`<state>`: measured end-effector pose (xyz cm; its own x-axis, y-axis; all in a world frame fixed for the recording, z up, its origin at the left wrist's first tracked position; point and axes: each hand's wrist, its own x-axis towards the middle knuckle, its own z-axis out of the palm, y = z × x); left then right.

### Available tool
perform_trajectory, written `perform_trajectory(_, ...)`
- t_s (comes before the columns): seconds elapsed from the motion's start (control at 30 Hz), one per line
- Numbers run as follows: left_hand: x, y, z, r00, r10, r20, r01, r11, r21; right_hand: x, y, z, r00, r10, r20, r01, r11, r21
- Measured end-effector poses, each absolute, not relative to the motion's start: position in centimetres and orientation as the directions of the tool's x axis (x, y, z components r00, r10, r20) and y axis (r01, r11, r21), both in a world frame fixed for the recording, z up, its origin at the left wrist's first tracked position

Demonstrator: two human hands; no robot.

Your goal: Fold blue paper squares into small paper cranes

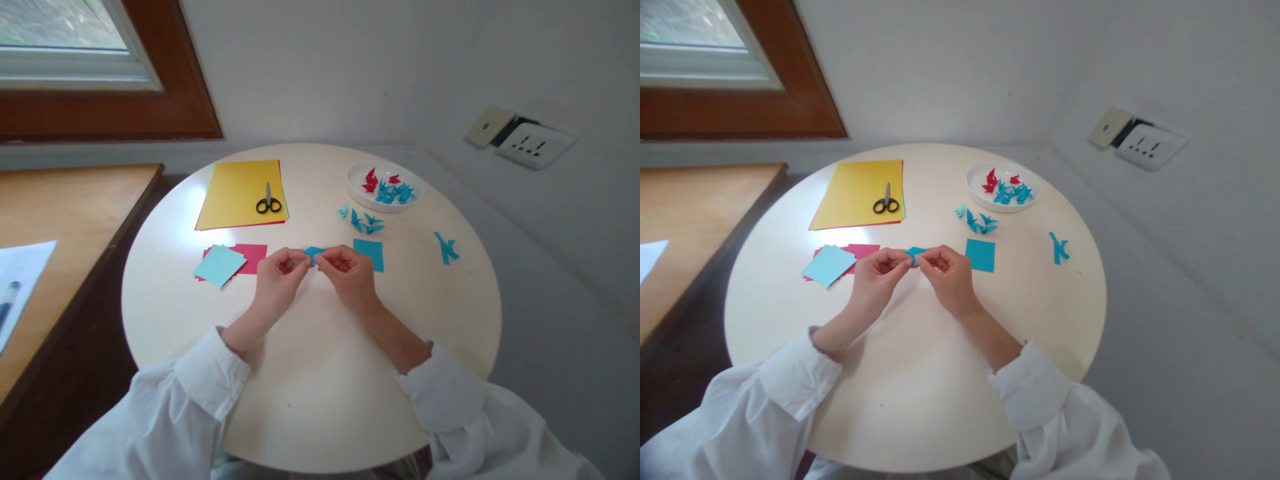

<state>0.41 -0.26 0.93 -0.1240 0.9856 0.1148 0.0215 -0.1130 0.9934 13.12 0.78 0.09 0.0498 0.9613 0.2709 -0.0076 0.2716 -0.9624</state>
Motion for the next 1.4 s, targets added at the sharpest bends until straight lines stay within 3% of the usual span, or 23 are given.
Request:
perform_trajectory(0.5,0.2,-0.1,0.3,-0.122,0.982,0.144,0.03,-0.142,0.989,13.3,1.0,-0.2,0.05,0.957,0.286,0.023,0.286,-0.958)
perform_trajectory(0.87,0.1,-0.3,1.3,0.021,0.998,0.051,-0.222,-0.045,0.974,13.6,1.0,0.3,0.057,0.972,0.226,-0.03,0.228,-0.973)
perform_trajectory(1.1,0.1,-0.2,0.9,0.037,0.999,0.039,-0.277,-0.027,0.961,13.7,1.2,0.2,0.07,0.972,0.224,-0.049,0.228,-0.972)
perform_trajectory(1.4,0.1,0.0,0.8,-0.027,0.998,0.062,-0.097,-0.064,0.993,13.4,1.2,-0.1,0.029,0.978,0.206,-0.101,0.207,-0.973)
